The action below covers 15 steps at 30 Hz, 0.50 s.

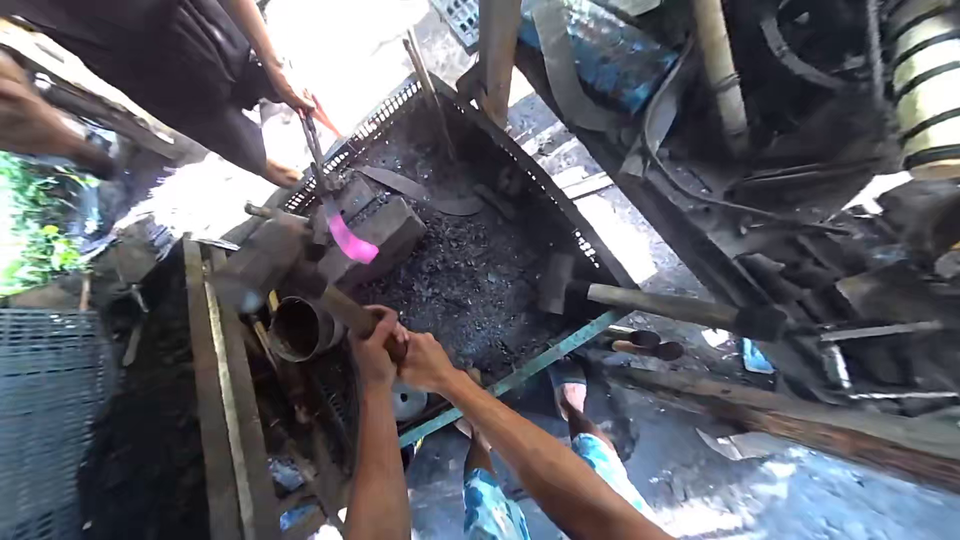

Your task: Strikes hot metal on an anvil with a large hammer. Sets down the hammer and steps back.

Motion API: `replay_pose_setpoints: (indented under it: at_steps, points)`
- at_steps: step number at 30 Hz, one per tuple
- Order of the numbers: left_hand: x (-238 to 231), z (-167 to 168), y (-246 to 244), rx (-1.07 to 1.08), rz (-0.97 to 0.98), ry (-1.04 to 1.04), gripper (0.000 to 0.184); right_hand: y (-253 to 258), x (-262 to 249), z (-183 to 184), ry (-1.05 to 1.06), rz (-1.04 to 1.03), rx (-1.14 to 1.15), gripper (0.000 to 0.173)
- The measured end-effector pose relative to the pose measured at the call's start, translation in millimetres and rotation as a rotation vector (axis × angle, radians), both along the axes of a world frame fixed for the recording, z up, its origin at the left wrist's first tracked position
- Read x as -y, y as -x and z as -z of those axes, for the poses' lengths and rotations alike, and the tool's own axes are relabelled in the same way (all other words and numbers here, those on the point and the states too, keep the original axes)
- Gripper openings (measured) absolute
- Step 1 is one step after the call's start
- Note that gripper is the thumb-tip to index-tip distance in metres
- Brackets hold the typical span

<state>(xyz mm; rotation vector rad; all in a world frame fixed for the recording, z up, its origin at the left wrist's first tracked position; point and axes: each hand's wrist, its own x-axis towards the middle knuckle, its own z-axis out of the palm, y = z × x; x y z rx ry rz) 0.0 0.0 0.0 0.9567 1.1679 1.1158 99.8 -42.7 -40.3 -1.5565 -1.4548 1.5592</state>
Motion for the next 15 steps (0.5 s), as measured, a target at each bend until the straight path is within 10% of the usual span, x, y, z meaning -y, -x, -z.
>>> replay_pose_setpoints:
  at_steps: [5,10,12,15]
  points:
    - [71,-207,2,-0.112,0.231,-0.512,0.033,-8,27,-175,-0.617,0.045,-0.316,0.047]
    - [-6,-370,10,-0.370,0.445,-0.845,0.028,5,-79,-319,-1.149,0.126,-0.327,0.024]
    - [-46,-321,5,-0.299,0.206,-0.898,0.045,13,-125,-283,-1.136,0.174,-0.287,0.039]
    - [-70,-115,23,-0.078,0.095,-0.484,0.039,28,-99,-101,-0.522,0.119,-0.106,0.035]
